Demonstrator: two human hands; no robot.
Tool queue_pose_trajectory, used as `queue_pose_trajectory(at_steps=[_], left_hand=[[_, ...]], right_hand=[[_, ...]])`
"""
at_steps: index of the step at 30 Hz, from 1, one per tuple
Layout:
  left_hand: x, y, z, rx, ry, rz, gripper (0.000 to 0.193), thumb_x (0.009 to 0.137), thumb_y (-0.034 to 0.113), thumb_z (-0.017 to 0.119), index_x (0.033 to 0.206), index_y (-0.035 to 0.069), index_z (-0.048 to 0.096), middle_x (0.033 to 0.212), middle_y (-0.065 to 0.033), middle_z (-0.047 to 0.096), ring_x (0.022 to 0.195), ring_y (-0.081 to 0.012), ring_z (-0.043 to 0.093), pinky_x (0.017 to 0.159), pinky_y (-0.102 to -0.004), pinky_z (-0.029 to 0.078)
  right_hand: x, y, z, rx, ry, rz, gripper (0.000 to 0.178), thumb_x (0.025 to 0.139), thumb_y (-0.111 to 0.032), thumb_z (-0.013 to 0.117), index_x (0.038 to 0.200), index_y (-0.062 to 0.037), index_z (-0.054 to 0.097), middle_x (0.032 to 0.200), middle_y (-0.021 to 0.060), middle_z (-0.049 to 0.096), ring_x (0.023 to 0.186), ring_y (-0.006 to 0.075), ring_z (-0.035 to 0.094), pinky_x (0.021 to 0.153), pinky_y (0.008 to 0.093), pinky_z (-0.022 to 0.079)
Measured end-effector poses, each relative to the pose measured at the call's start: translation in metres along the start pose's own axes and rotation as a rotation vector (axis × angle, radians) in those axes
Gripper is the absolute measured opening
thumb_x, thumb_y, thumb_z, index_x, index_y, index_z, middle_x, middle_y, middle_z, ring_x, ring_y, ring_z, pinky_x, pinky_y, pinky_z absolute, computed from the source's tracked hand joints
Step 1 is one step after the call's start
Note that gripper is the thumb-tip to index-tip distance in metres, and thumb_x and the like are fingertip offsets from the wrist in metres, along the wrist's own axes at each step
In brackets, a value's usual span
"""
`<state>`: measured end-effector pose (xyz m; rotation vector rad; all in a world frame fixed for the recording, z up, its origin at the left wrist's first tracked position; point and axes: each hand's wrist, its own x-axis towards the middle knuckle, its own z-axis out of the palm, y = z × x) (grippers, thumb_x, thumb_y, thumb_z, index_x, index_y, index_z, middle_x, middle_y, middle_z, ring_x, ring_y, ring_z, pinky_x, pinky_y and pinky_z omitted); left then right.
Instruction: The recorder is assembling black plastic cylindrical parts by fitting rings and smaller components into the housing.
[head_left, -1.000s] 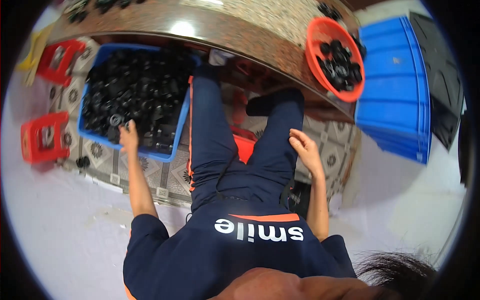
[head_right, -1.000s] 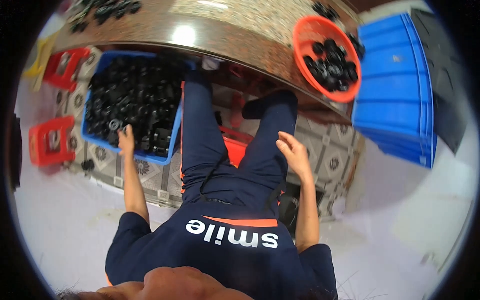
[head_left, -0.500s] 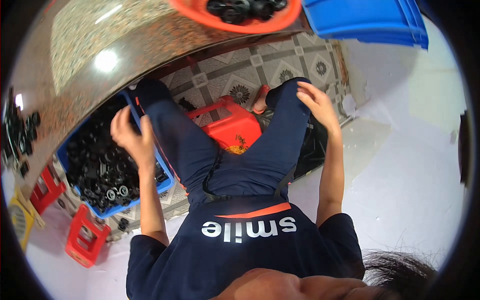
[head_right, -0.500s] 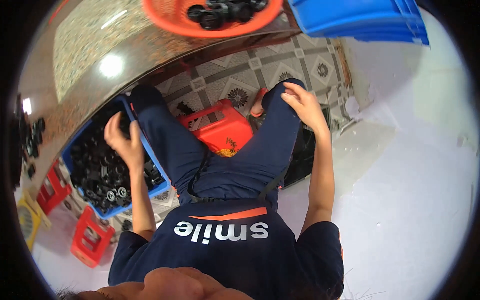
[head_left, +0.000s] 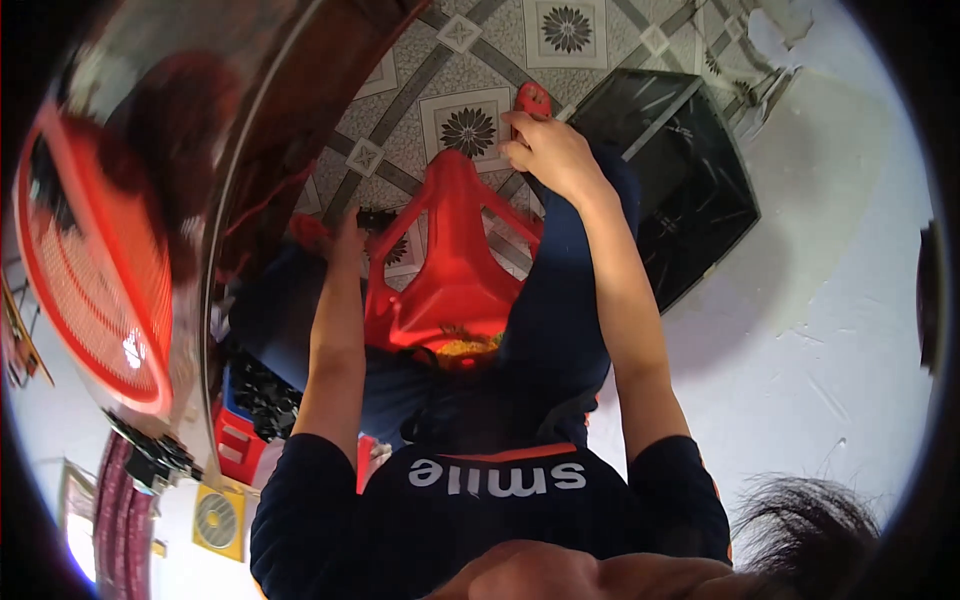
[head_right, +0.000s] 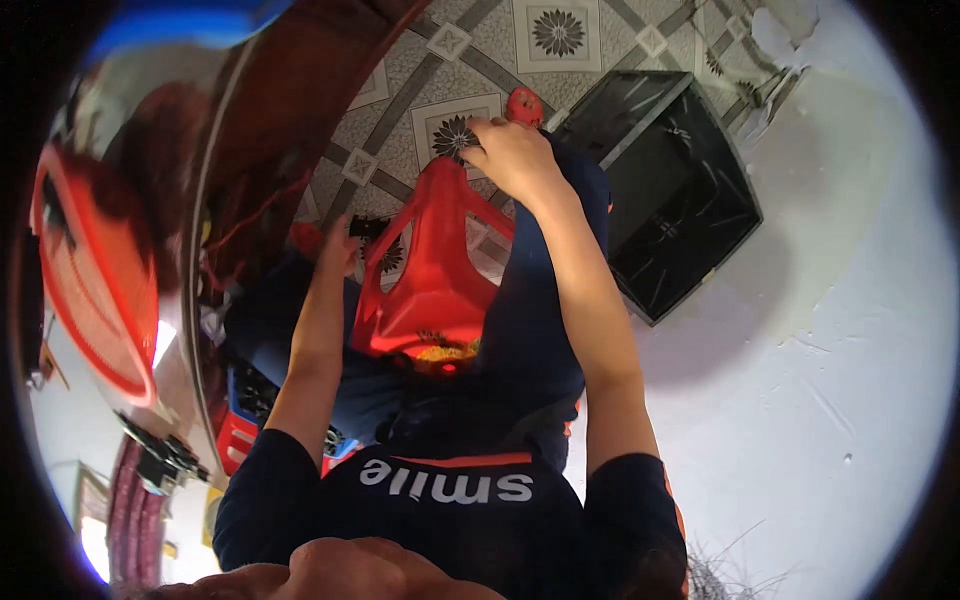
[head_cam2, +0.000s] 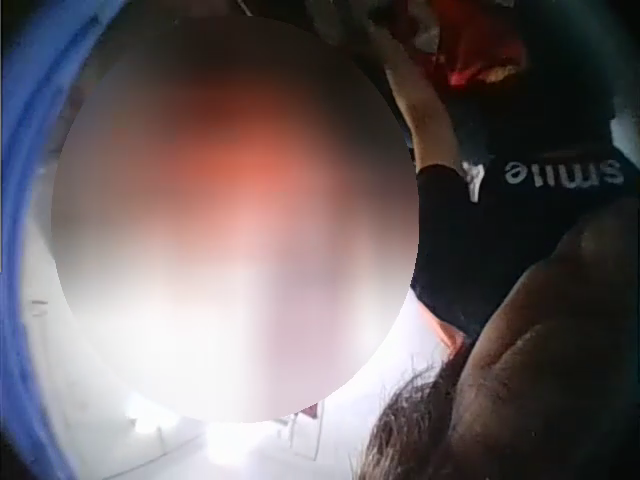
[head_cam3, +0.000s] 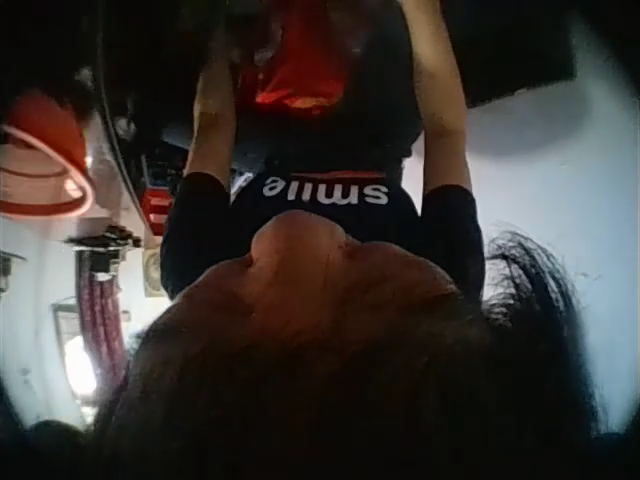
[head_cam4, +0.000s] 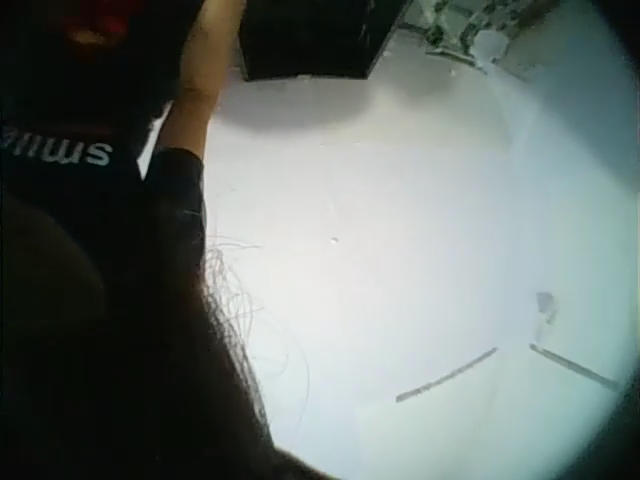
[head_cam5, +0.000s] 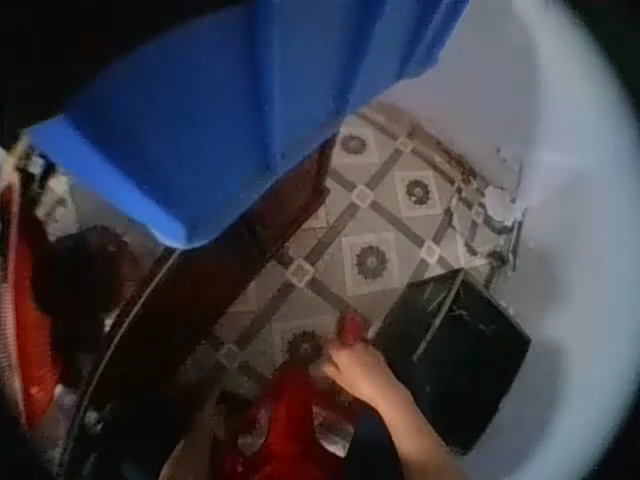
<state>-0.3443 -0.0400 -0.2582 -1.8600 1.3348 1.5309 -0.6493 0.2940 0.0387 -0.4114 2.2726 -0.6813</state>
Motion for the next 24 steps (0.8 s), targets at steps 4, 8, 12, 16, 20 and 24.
queue_pose_trajectory(at_steps=[4,8,12,16,20,24], left_hand=[[0.006,-0.084,0.153,-0.063,-0.03,-0.43,0.053,0.085,0.031,0.067,0.132,0.011,0.051,0.111,-0.0108,0.057,0.093,-0.0265,0.057,0.083,-0.0392,0.05],[0.146,-0.048,-0.095,0.288,-0.09,0.307,0.05,0.086,0.031,0.066,0.13,0.01,0.053,0.114,-0.0127,0.057,0.098,-0.0287,0.057,0.081,-0.0429,0.052],[0.092,-0.099,0.084,-0.134,0.263,-0.33,0.048,0.088,0.021,0.065,0.132,0.009,0.051,0.123,-0.0159,0.056,0.11,-0.0296,0.056,0.087,-0.0428,0.05],[0.08,-0.062,0.063,-0.025,0.307,-0.122,0.045,0.088,0.018,0.065,0.131,0.008,0.051,0.122,-0.0165,0.056,0.11,-0.0294,0.056,0.088,-0.0414,0.049],[0.083,-0.034,0.096,0.065,0.332,0.068,0.043,0.089,0.014,0.064,0.13,0.007,0.051,0.122,-0.0172,0.056,0.11,-0.0293,0.055,0.089,-0.04,0.048],[0.073,-0.002,0.122,0.148,0.375,0.27,0.041,0.09,0.01,0.064,0.129,0.006,0.05,0.121,-0.0178,0.056,0.11,-0.0291,0.055,0.091,-0.0386,0.047]], right_hand=[[-0.012,0.056,-0.017,0.215,0.115,0.179,0.042,0.089,-0.035,0.063,0.119,-0.0057,0.061,0.096,0.0203,0.067,0.092,0.036,0.065,0.079,0.0431,0.051],[0.001,-0.019,-0.04,0.431,0.374,-0.147,0.04,0.09,-0.034,0.063,0.117,-0.0032,0.06,0.102,0.0174,0.066,0.092,0.0356,0.063,0.077,0.0431,0.05],[-0.011,0.028,-0.023,0.214,0.271,-0.052,0.038,0.089,-0.029,0.065,0.116,-0.0032,0.058,0.092,0.0145,0.063,0.083,0.0335,0.061,0.071,0.0418,0.049],[-0.011,0.024,-0.027,0.242,0.256,-0.099,0.039,0.087,-0.025,0.067,0.116,-0.0023,0.057,0.084,0.012,0.061,0.076,0.0315,0.059,0.067,0.0404,0.048],[-0.008,0.023,-0.026,0.228,0.248,-0.102,0.038,0.085,-0.023,0.068,0.115,-0.0024,0.057,0.083,0.0111,0.06,0.076,0.0301,0.059,0.068,0.0393,0.048],[-0.004,0.02,-0.026,0.176,0.23,-0.114,0.032,0.086,-0.025,0.067,0.108,-0.0037,0.057,0.083,0.01,0.06,0.077,0.0295,0.061,0.069,0.0392,0.049]])
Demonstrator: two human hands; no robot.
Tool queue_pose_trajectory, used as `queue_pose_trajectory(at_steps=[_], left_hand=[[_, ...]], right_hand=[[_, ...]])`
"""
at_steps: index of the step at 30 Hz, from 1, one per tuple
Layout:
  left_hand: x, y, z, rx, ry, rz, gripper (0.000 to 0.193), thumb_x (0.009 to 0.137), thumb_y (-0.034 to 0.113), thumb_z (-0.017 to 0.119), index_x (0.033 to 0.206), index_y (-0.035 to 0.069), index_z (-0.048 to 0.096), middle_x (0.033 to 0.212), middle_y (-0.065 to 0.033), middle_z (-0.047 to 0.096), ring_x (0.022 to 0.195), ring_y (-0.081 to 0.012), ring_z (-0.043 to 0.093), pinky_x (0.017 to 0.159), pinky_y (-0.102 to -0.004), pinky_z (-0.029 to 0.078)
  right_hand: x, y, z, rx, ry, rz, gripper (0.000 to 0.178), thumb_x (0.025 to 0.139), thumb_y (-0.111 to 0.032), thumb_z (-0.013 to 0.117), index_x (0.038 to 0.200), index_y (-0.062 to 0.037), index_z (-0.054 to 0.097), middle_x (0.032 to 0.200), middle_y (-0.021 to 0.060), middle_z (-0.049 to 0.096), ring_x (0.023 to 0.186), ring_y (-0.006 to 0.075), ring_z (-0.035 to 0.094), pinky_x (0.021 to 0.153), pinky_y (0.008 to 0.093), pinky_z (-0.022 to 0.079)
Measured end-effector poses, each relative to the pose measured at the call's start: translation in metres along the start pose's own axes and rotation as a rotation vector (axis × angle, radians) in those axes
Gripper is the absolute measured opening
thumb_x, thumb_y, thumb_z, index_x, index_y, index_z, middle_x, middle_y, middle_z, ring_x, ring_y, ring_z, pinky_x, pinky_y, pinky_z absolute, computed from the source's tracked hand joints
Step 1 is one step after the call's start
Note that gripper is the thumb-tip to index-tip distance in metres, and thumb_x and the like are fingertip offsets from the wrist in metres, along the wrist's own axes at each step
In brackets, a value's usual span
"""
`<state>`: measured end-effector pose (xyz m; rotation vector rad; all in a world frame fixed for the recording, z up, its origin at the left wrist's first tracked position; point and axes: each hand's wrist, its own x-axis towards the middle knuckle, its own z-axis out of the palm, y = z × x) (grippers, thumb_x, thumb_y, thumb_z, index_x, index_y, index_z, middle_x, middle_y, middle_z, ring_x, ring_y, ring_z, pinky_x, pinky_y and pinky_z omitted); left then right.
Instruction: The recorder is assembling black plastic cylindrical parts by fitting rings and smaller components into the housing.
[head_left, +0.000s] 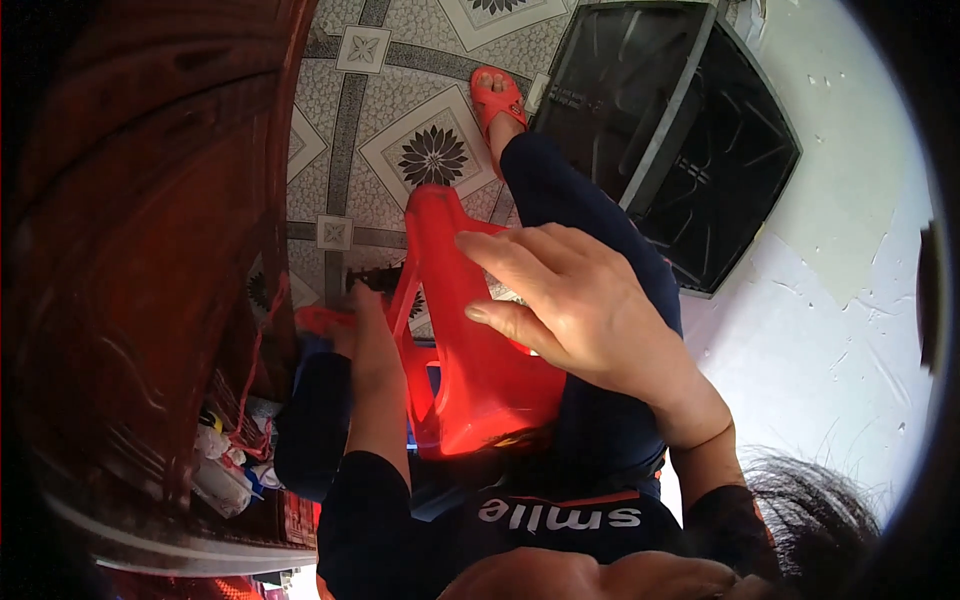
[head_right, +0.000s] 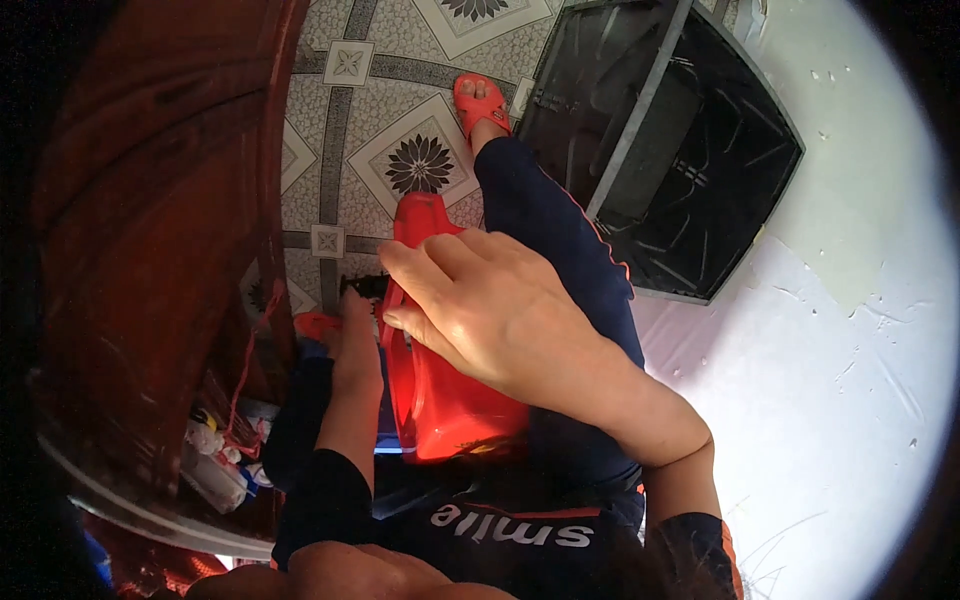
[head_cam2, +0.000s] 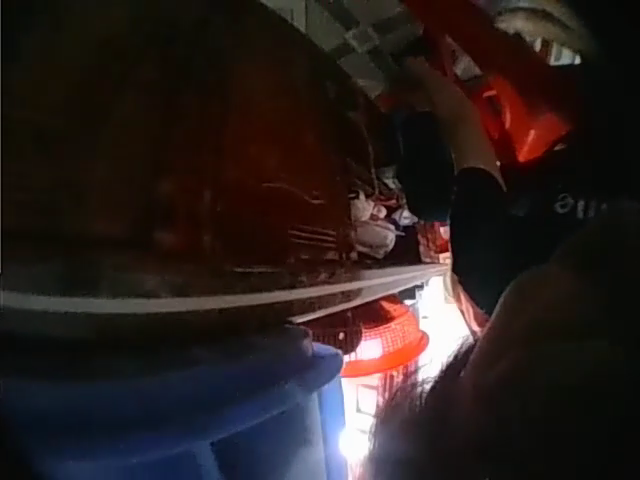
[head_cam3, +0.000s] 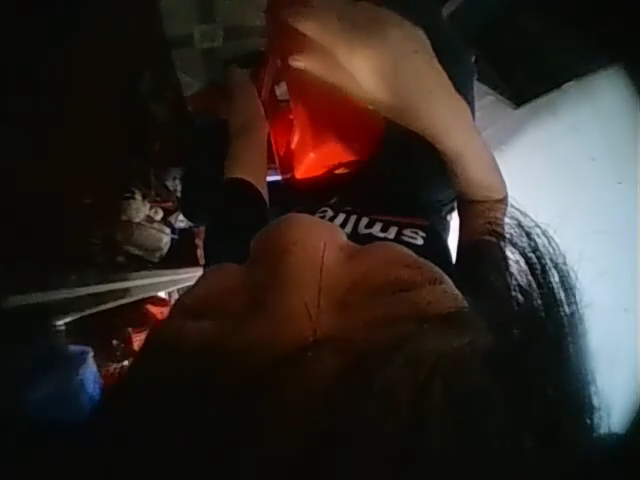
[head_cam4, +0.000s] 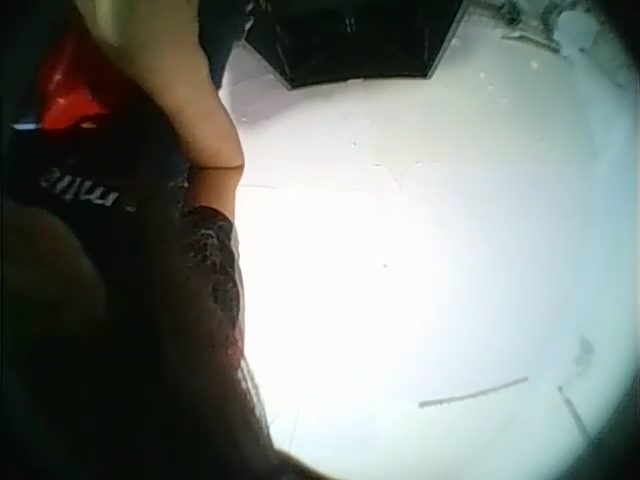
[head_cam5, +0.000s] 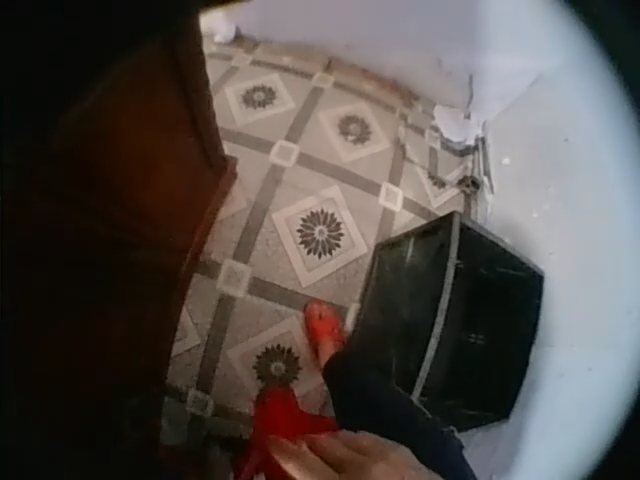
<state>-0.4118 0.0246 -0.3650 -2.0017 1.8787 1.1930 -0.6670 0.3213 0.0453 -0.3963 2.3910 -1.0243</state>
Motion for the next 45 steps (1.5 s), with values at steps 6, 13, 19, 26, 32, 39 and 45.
queue_pose_trajectory(at_steps=[6,13,19,26,32,39,45], left_hand=[[-0.041,0.102,-0.038,-0.101,-0.01,0.334,0.038,0.092,0.007,0.062,0.128,0.004,0.049,0.119,-0.0178,0.057,0.107,-0.0277,0.056,0.09,-0.037,0.047],[-0.244,0.239,-0.146,-0.916,-0.807,0.178,0.036,0.099,0.008,0.053,0.133,0.007,0.041,0.121,-0.0119,0.057,0.106,-0.0237,0.06,0.089,-0.0364,0.05],[-0.37,0.225,-0.259,-0.633,-0.583,0.326,0.073,0.095,0.01,0.055,0.153,0.015,0.01,0.12,-0.014,0.056,0.107,-0.0245,0.06,0.089,-0.0379,0.051],[-0.392,0.17,-0.382,-1.095,-0.6,0.588,0.073,0.089,0.009,0.063,0.15,0.014,0.024,0.11,-0.0103,0.057,0.093,-0.0199,0.061,0.084,-0.0341,0.052],[-0.381,0.185,-0.474,-1.459,-0.758,0.415,0.093,0.083,0.015,0.072,0.151,0.023,0.009,0.108,-0.0094,0.05,0.095,-0.0308,0.064,0.08,-0.0491,0.058],[-0.341,0.185,-0.543,-1.353,-0.522,0.569,0.1,0.083,0.002,0.068,0.155,0.022,0.002,0.115,-0.0147,0.047,0.095,-0.0276,0.062,0.07,-0.042,0.059],[-0.334,0.152,-0.534,-1.259,-0.265,0.627,0.094,0.085,0.008,0.07,0.155,0.022,0.009,0.11,-0.0096,0.051,0.093,-0.0213,0.06,0.07,-0.0383,0.057]], right_hand=[[0.019,-0.013,-0.005,-0.161,0.003,-0.01,0.028,0.086,-0.028,0.065,0.096,-0.0032,0.058,0.084,0.0135,0.065,0.083,0.032,0.065,0.072,0.0416,0.052],[0.013,-0.032,0.038,0.001,-0.262,-0.259,0.058,0.085,-0.037,0.067,0.129,-0.0028,0.053,0.103,0.0205,0.065,0.1,0.0373,0.063,0.079,0.0442,0.05],[-0.106,-0.104,0.108,-0.046,-0.073,-0.224,0.061,0.081,-0.024,0.07,0.134,-0.0045,0.046,0.12,0.0222,0.058,0.103,0.0437,0.06,0.081,0.0479,0.052],[-0.12,-0.268,0.041,0.008,-0.559,-0.946,0.041,0.085,-0.027,0.069,0.116,-0.0025,0.06,0.119,0.0151,0.061,0.095,0.036,0.065,0.077,0.0449,0.054],[0.033,-0.405,0.088,-0.388,0.239,-1.182,0.033,0.083,-0.023,0.072,0.11,-0.0082,0.064,0.092,0.0111,0.059,0.087,0.0294,0.062,0.073,0.0419,0.051],[0.079,-0.439,0.126,-0.963,0.304,-1.286,0.021,0.079,-0.018,0.069,0.097,-0.0089,0.062,0.083,0.0094,0.062,0.081,0.0268,0.065,0.07,0.0388,0.054],[-0.007,-0.458,0.126,-0.338,0.269,-1.323,0.025,0.086,-0.008,0.065,0.111,-0.0052,0.061,0.096,0.0118,0.069,0.085,0.0235,0.068,0.071,0.0314,0.054]])
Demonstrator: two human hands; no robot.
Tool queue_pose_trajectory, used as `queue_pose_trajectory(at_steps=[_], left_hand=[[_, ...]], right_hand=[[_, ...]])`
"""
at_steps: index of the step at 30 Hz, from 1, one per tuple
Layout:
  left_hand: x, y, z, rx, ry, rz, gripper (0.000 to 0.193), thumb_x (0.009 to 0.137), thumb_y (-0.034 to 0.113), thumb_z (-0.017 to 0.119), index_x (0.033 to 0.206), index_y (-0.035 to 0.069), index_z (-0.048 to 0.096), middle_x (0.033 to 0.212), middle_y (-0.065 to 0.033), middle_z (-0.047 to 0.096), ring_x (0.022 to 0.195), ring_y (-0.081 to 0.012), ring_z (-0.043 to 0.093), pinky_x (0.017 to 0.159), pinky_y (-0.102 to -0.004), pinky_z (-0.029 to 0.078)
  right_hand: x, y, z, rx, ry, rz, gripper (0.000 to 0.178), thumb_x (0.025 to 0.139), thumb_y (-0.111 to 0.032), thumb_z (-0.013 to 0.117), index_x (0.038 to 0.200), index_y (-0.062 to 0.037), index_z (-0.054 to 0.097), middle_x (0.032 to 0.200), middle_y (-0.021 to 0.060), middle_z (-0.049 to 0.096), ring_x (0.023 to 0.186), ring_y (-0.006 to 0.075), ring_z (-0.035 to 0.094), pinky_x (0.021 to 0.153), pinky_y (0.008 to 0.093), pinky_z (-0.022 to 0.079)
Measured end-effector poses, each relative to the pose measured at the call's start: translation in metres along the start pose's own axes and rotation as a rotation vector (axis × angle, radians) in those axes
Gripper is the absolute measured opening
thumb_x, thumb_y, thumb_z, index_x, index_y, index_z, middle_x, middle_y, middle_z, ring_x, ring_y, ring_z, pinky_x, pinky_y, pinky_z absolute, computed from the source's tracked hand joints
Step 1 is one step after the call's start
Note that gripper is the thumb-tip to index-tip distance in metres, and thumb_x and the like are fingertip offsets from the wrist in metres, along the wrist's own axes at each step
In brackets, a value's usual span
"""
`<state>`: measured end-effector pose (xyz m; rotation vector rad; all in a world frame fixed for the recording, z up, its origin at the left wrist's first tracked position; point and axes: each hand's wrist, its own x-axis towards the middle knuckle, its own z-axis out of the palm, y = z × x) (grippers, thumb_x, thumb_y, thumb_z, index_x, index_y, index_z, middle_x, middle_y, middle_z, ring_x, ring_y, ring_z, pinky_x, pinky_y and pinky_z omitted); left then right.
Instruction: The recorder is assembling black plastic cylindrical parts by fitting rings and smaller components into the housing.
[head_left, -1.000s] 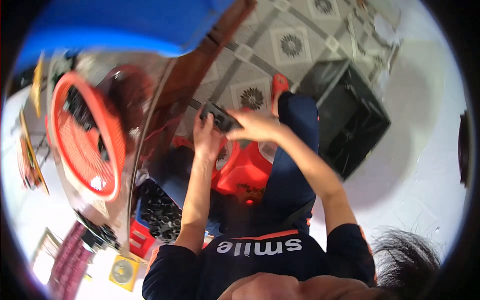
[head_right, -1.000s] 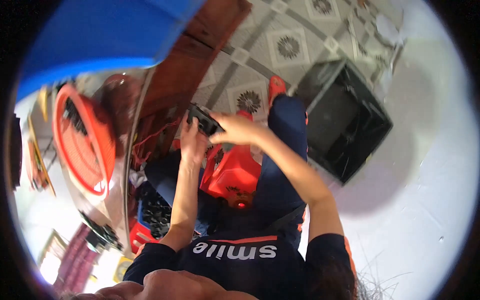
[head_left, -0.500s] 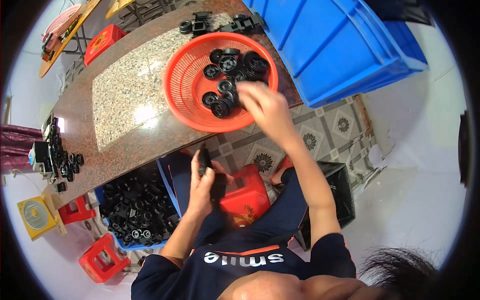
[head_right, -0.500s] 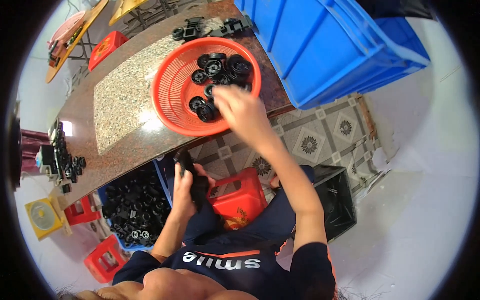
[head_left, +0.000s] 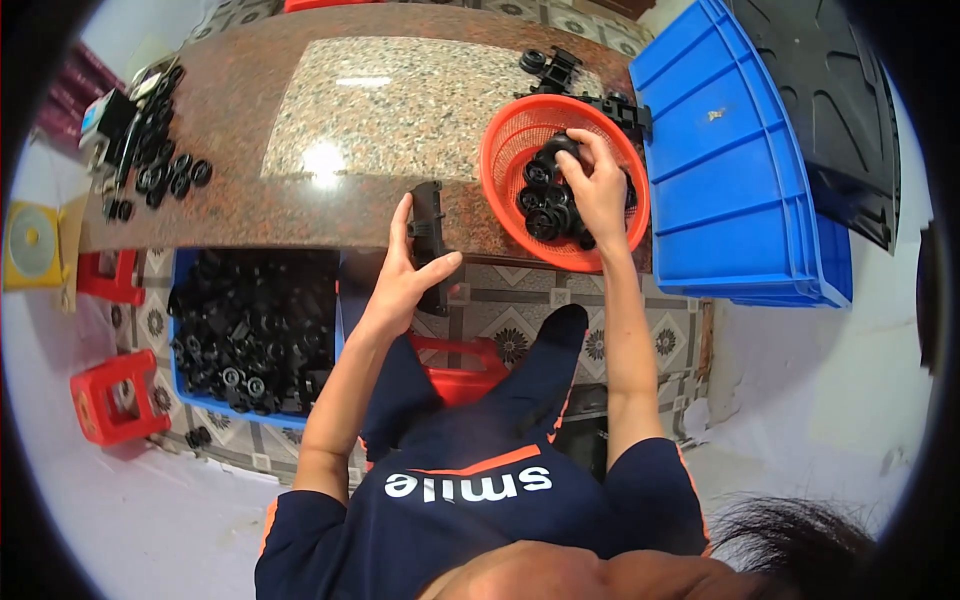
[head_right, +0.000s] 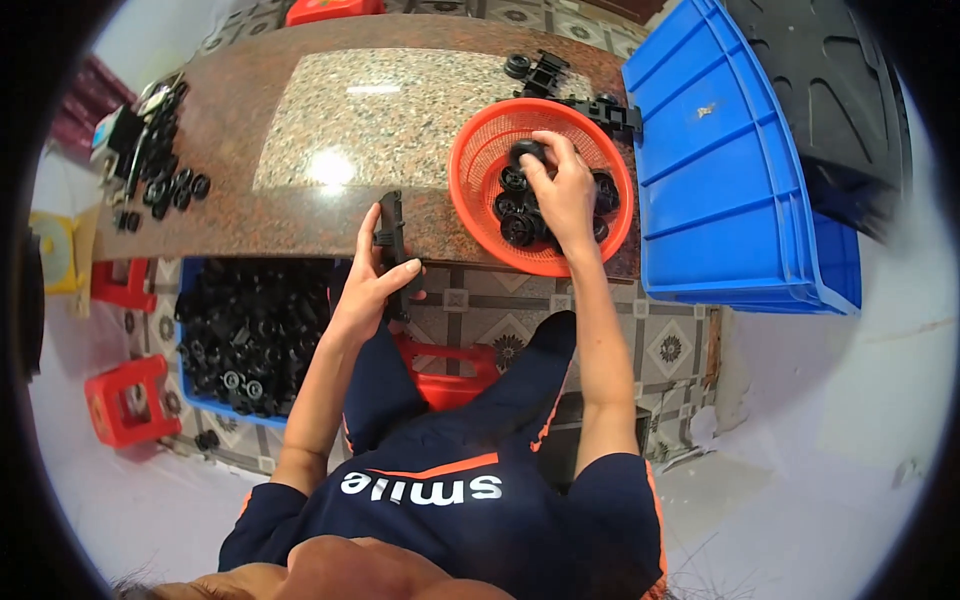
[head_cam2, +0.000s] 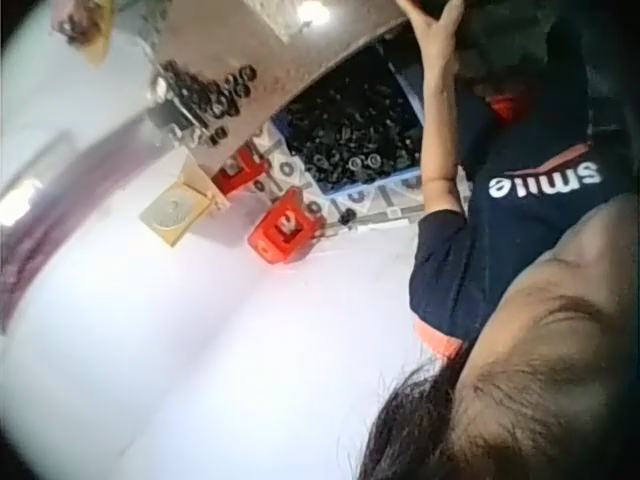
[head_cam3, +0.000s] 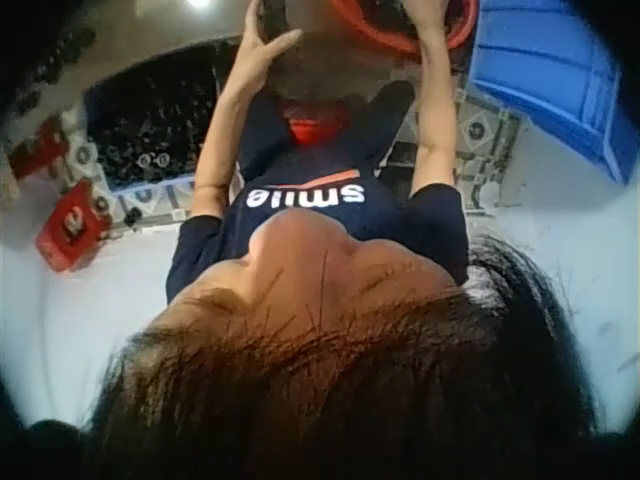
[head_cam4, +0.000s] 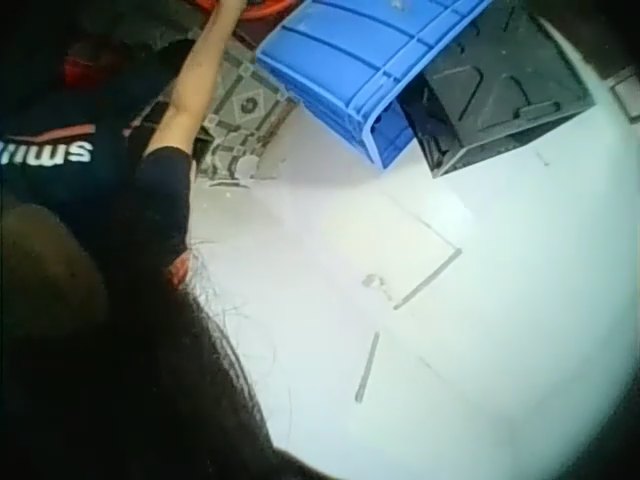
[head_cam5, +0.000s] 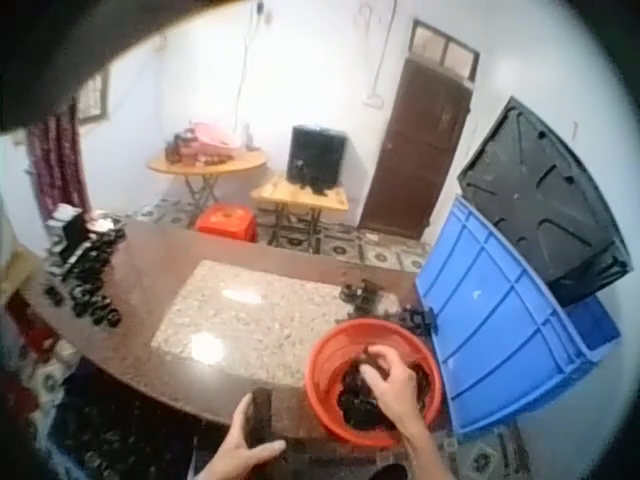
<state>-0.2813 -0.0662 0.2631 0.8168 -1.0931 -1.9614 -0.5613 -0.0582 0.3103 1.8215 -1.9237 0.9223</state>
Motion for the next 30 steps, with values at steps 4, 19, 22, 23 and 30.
queue_pose_trajectory(at_steps=[4,19,22,23,30], left_hand=[[-0.025,0.001,0.014,-0.006,-0.01,-0.025,0.101,0.082,0.013,0.077,0.155,0.016,0.007,0.143,-0.0149,0.036,0.117,-0.0221,0.048,0.085,-0.0353,0.052],[-0.097,-0.011,0.052,0.196,0.018,0.286,0.089,0.087,0.042,0.071,0.152,0.014,0.017,0.139,-0.0131,0.04,0.127,-0.0229,0.041,0.107,-0.0356,0.034],[-0.107,-0.016,0.052,0.219,-0.037,0.263,0.093,0.086,0.045,0.071,0.153,0.013,0.014,0.145,-0.0145,0.034,0.13,-0.0241,0.037,0.108,-0.0359,0.032],[-0.107,-0.017,0.053,0.234,-0.047,0.267,0.095,0.086,0.046,0.071,0.153,0.013,0.013,0.146,-0.0144,0.032,0.132,-0.024,0.035,0.108,-0.0359,0.032],[-0.105,-0.02,0.059,0.183,-0.061,0.225,0.094,0.086,0.043,0.072,0.153,0.013,0.013,0.144,-0.0136,0.035,0.131,-0.0236,0.037,0.108,-0.036,0.032]], right_hand=[[-0.033,-0.071,-0.031,1.327,-0.39,0.544,0.024,0.091,-0.007,0.066,0.114,-0.0026,0.061,0.103,0.004,0.068,0.09,0.0083,0.063,0.075,0.023,0.051],[-0.107,-0.122,-0.086,1.385,-0.282,0.5,0.025,0.088,-0.005,0.069,0.111,0.0014,0.061,0.095,0.0026,0.067,0.079,0.0058,0.06,0.071,0.0213,0.049],[-0.108,-0.126,-0.097,1.416,-0.28,0.443,0.025,0.089,-0.004,0.068,0.112,0.0007,0.061,0.095,0.0029,0.067,0.08,0.0058,0.059,0.07,0.0213,0.049],[-0.108,-0.124,-0.097,1.381,-0.325,0.414,0.025,0.089,-0.004,0.068,0.112,0.0008,0.061,0.097,0.0037,0.067,0.084,0.0068,0.061,0.074,0.0221,0.05],[-0.114,-0.124,-0.089,1.393,-0.398,0.395,0.026,0.088,-0.003,0.069,0.113,0.0014,0.061,0.102,0.0053,0.068,0.091,0.0089,0.063,0.082,0.0241,0.052]])
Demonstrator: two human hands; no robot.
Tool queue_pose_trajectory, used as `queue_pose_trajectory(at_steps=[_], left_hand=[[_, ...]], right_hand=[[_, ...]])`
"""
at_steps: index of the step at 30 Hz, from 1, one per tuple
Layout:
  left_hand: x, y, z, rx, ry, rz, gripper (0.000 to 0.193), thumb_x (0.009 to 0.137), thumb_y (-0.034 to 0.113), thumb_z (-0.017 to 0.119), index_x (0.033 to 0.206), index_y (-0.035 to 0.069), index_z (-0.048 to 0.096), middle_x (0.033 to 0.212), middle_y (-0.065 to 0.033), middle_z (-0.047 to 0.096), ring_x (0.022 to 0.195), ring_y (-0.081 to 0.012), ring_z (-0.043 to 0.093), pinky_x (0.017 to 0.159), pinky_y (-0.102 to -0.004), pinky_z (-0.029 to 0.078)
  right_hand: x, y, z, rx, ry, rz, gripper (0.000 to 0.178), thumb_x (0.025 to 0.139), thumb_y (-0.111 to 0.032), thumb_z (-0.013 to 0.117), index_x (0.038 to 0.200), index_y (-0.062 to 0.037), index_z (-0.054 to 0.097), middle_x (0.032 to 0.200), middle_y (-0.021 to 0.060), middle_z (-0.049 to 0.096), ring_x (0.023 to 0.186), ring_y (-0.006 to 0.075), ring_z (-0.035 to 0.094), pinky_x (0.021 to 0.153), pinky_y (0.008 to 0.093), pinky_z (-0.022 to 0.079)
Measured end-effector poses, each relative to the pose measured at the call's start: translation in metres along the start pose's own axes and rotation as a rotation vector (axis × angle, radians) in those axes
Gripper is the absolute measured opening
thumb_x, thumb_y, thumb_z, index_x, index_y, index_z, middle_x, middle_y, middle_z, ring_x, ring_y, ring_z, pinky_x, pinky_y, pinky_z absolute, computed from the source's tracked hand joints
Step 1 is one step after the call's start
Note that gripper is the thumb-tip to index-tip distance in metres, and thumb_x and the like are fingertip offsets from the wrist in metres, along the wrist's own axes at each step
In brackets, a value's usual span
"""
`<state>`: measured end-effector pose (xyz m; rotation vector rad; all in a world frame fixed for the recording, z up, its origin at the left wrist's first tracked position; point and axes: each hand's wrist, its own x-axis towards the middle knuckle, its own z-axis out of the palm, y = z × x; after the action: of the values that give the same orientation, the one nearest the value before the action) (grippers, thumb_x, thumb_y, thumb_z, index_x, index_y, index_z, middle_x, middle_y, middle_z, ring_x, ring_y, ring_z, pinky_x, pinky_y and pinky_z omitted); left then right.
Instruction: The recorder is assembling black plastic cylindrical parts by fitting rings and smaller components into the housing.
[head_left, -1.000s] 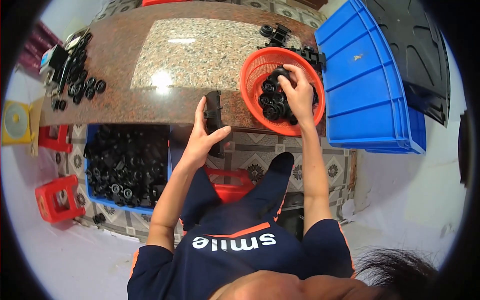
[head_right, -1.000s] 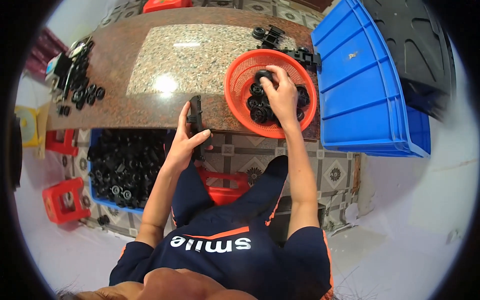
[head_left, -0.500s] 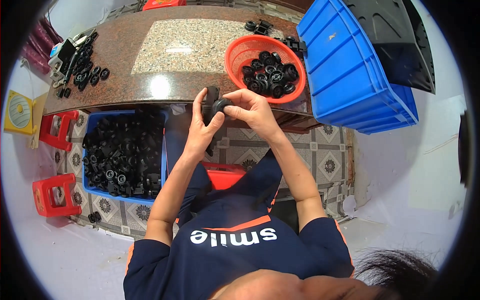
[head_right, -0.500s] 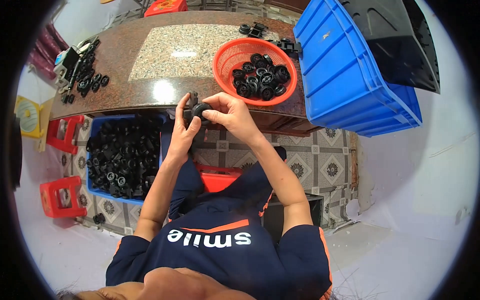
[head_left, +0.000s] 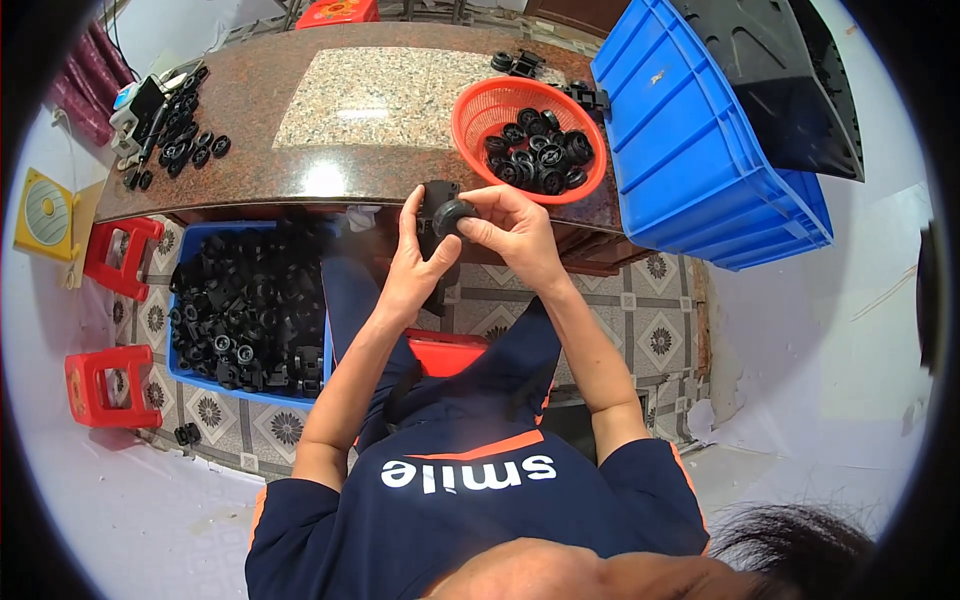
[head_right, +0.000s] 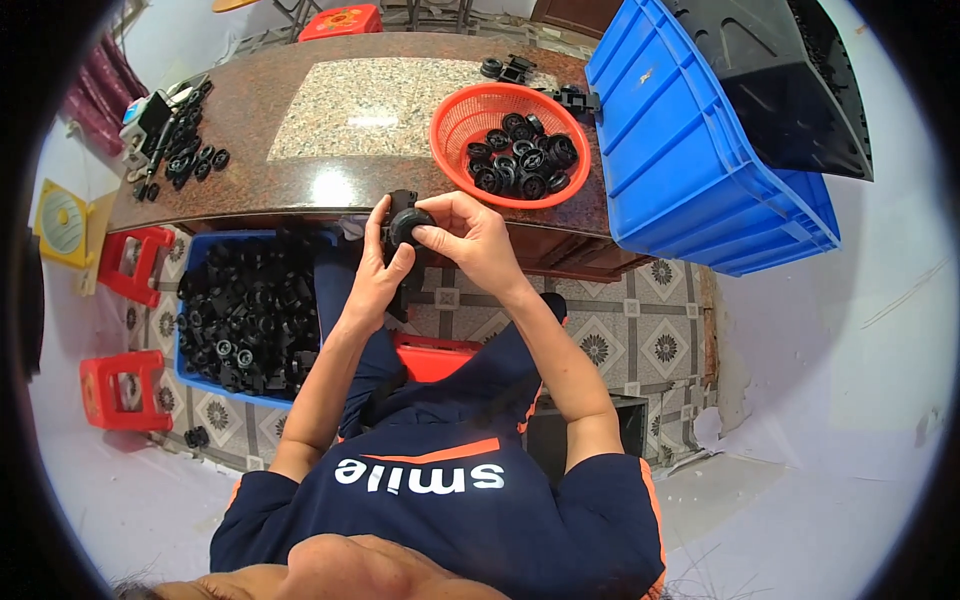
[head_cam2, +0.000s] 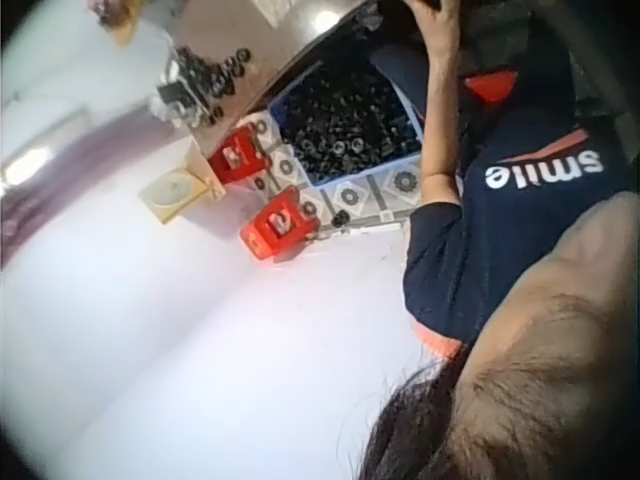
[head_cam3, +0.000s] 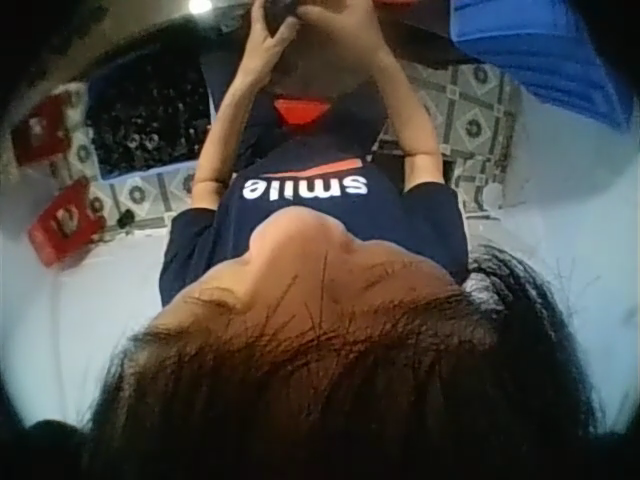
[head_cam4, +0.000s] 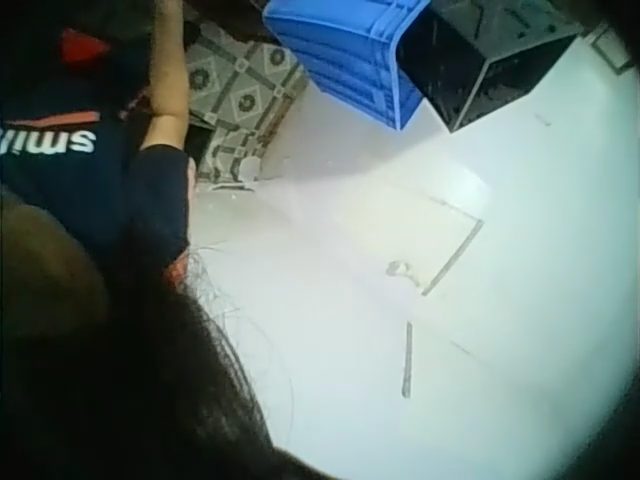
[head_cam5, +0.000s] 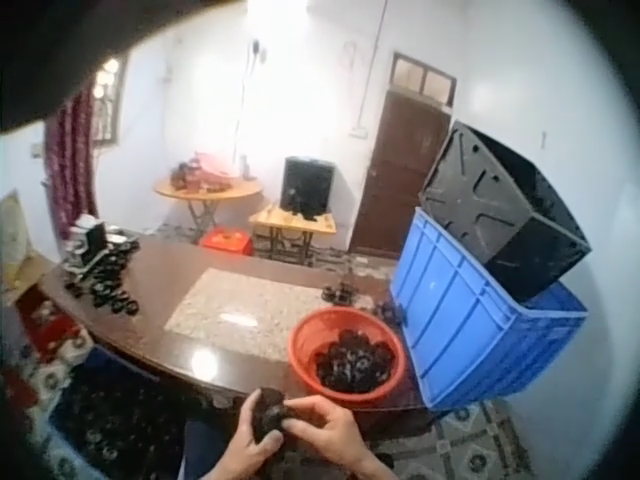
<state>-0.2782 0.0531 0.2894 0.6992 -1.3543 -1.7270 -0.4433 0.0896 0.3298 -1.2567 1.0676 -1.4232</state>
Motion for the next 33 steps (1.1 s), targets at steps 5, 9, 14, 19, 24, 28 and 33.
queue_pose_trajectory(at_steps=[5,9,14,19,24,28,33], left_hand=[[0.01,-0.009,-0.006,0.03,0.036,0.022,0.091,0.087,0.043,0.072,0.153,0.013,0.016,0.143,-0.0137,0.037,0.13,-0.0231,0.039,0.107,-0.0353,0.033],[0.015,-0.012,-0.009,0.021,0.041,-0.015,0.088,0.087,0.043,0.071,0.152,0.012,0.021,0.142,-0.0144,0.038,0.129,-0.0226,0.04,0.107,-0.0351,0.034],[0.026,-0.02,-0.014,0.073,0.052,-0.026,0.085,0.088,0.042,0.07,0.151,0.01,0.023,0.14,-0.0145,0.042,0.127,-0.0222,0.043,0.106,-0.0348,0.036],[0.033,-0.025,-0.016,0.163,0.063,-0.005,0.08,0.09,0.038,0.068,0.151,0.01,0.024,0.137,-0.0148,0.045,0.123,-0.0214,0.047,0.103,-0.0339,0.039],[0.037,-0.025,-0.022,0.076,-0.006,-0.1,0.08,0.091,0.033,0.066,0.153,0.009,0.022,0.138,-0.0133,0.044,0.123,-0.0203,0.047,0.104,-0.0328,0.038],[0.041,-0.048,-0.029,-0.001,-0.051,0.058,0.082,0.09,0.032,0.067,0.153,0.009,0.02,0.14,-0.0113,0.042,0.125,-0.0197,0.044,0.105,-0.0321,0.036],[0.045,-0.039,-0.027,-0.097,-0.091,-0.081,0.096,0.084,0.029,0.075,0.155,0.009,0.014,0.148,-0.0122,0.035,0.133,-0.0195,0.037,0.11,-0.0335,0.031]], right_hand=[[0.008,0.007,0.001,0.016,0.029,0.013,0.027,0.088,-0.003,0.068,0.114,0.0002,0.061,0.1,0.0051,0.068,0.088,0.0085,0.063,0.077,0.0237,0.053],[0.014,0.015,-0.005,0.064,0.022,0.101,0.027,0.088,-0.004,0.069,0.114,0.0002,0.061,0.101,0.0058,0.068,0.087,0.0092,0.064,0.077,0.0238,0.053],[0.022,0.026,-0.006,-0.003,0.056,0.067,0.027,0.088,-0.006,0.07,0.112,0.0002,0.059,0.101,0.0061,0.067,0.088,0.0103,0.064,0.078,0.0251,0.055],[0.028,0.04,-0.012,-0.021,0.0,0.05,0.025,0.088,-0.006,0.069,0.11,0.0,0.057,0.099,0.0057,0.067,0.087,0.011,0.065,0.079,0.026,0.055],[0.032,0.049,-0.011,-0.116,0.152,0.04,0.05,0.084,-0.013,0.074,0.127,0.0003,0.052,0.117,0.0092,0.059,0.11,0.0154,0.057,0.093,0.0302,0.05],[0.042,0.044,-0.017,-0.13,-0.158,0.116,0.069,0.083,-0.019,0.074,0.142,-0.0006,0.042,0.131,0.0099,0.052,0.115,0.0193,0.053,0.105,0.0333,0.038],[0.043,0.032,-0.016,-0.425,0.027,0.0,0.041,0.085,-0.013,0.073,0.125,-0.0077,0.063,0.122,0.0063,0.056,0.101,0.0111,0.056,0.085,0.0266,0.051]])
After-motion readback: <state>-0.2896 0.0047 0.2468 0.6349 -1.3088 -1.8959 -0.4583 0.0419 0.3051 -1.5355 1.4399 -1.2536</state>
